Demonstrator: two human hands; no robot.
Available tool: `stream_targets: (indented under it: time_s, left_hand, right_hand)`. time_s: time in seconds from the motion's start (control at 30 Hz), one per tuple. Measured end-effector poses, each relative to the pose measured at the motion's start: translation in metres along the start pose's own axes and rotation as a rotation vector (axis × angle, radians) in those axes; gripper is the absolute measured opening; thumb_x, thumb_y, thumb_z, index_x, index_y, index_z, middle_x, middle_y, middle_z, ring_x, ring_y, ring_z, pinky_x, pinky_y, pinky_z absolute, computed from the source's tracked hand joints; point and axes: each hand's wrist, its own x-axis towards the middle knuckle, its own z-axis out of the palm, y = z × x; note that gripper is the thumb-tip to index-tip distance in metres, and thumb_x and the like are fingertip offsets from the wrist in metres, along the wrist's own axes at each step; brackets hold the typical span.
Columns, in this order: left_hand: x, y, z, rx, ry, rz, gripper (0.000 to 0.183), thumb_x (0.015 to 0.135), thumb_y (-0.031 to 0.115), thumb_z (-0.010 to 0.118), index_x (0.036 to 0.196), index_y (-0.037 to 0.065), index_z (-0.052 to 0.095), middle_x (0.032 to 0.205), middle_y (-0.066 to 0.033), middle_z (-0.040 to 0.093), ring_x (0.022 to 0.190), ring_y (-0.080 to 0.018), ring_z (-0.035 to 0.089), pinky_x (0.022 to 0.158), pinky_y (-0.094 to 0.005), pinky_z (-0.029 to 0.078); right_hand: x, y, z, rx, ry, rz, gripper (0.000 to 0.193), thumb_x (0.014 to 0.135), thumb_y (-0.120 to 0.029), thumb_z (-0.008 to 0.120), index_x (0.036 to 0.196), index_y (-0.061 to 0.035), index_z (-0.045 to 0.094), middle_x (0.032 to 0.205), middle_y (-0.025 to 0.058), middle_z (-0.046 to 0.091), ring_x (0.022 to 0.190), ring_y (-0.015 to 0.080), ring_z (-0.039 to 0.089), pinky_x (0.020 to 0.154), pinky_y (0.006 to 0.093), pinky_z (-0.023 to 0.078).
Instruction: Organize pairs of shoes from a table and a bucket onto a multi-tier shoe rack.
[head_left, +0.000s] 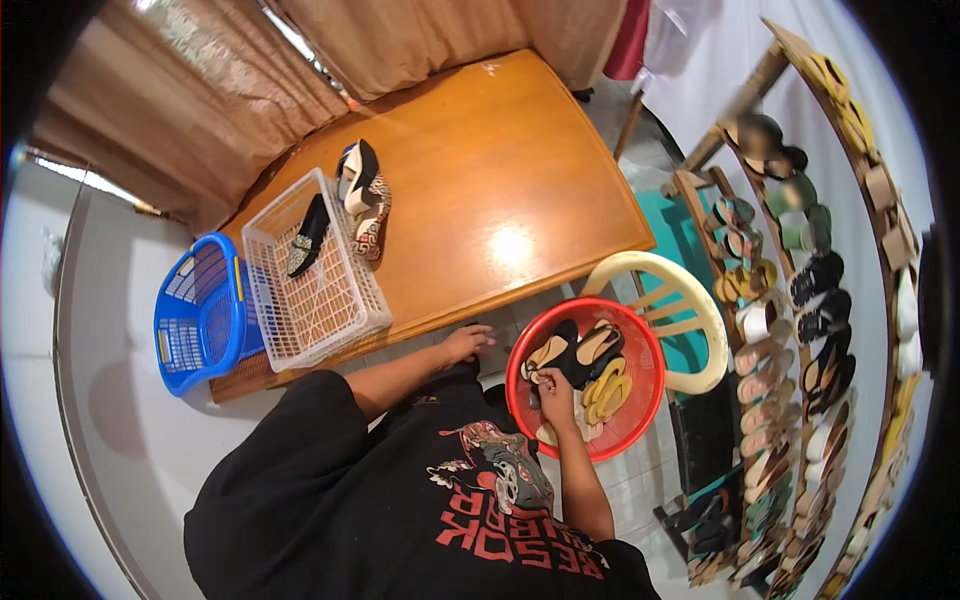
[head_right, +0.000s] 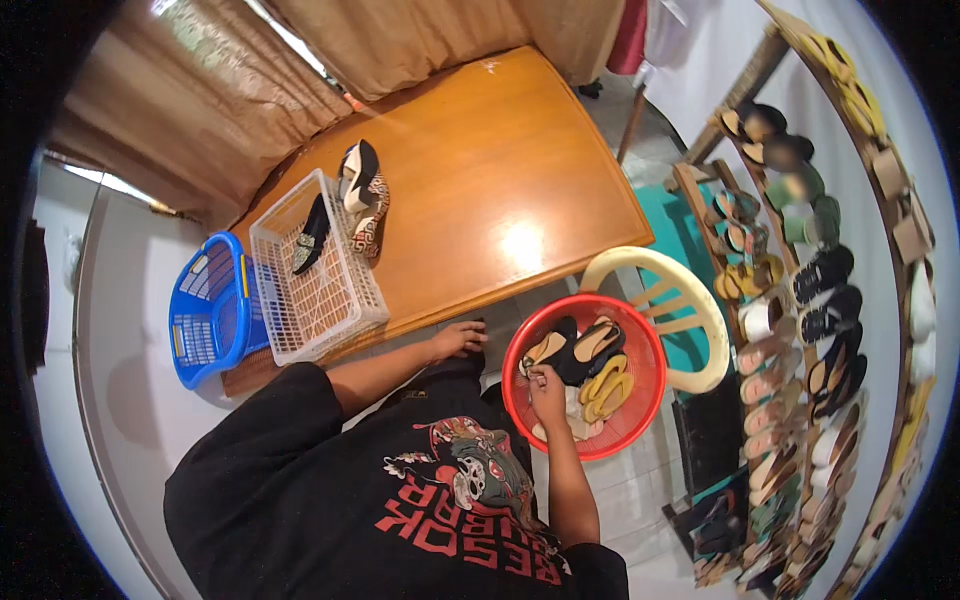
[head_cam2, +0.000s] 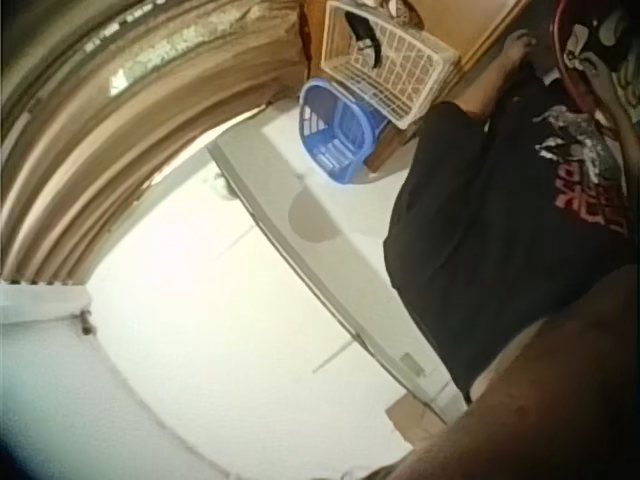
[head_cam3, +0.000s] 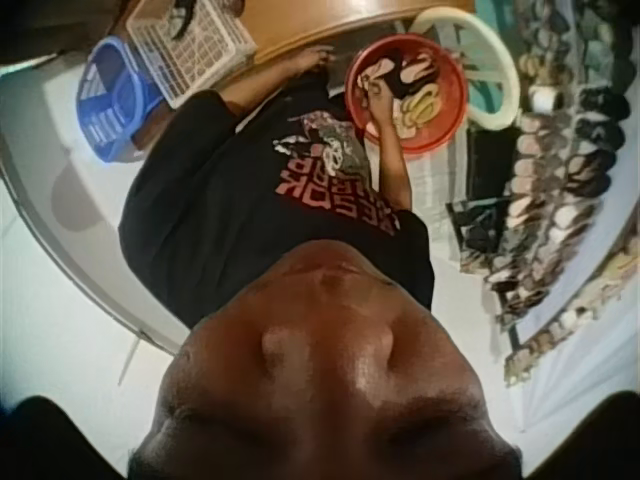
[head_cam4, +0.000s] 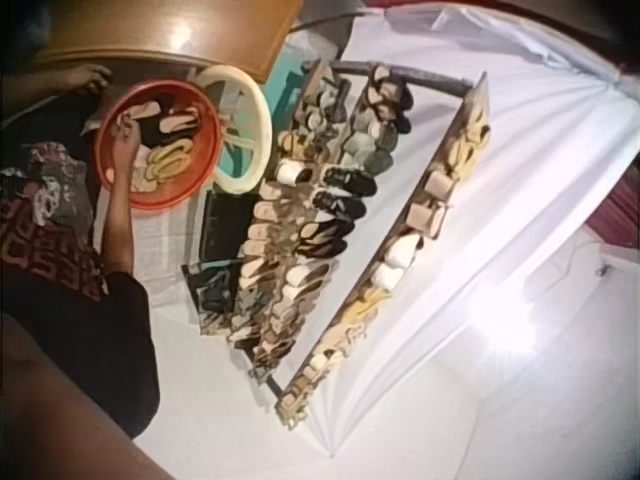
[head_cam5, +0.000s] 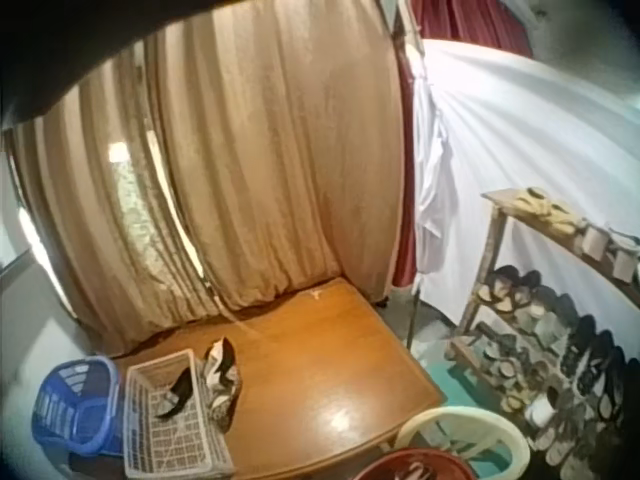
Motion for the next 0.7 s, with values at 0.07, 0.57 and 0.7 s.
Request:
stream_targets:
  time_s: [0.07,0.57,0.7]
  left_hand:
    - [-0.004,-0.043,-0.024,-0.102,0.042,0.001,0.067,0.089,0.036,0.065,0.148,0.015,0.040,0.131,-0.0072,0.060,0.120,-0.0265,0.055,0.099,-0.0487,0.043]
    - [0.001,0.011,-0.097,-0.341,-0.035,0.428,0.033,0.098,0.004,0.046,0.130,0.001,0.051,0.111,-0.0079,0.065,0.098,-0.0150,0.061,0.089,-0.0304,0.051]
    - [-0.024,0.065,-0.145,-0.528,0.076,0.547,0.035,0.095,-0.001,0.046,0.130,0.001,0.051,0.106,-0.0062,0.063,0.093,-0.0144,0.061,0.085,-0.0299,0.052]
  right_hand:
    - [0.028,-0.020,0.011,-0.083,-0.165,-0.096,0.020,0.089,0.001,0.055,0.107,-0.0013,0.062,0.083,0.0043,0.063,0.073,0.0139,0.060,0.071,0.0266,0.050]
    - [0.123,-0.129,0.123,-0.251,-0.393,-0.106,0.021,0.087,-0.004,0.059,0.107,0.0004,0.063,0.094,0.0095,0.069,0.085,0.0164,0.066,0.077,0.0290,0.052]
    - [0.160,-0.129,0.166,-0.063,-0.446,-0.088,0.022,0.088,-0.001,0.056,0.110,0.0010,0.060,0.092,0.0088,0.067,0.085,0.0156,0.064,0.079,0.0291,0.051]
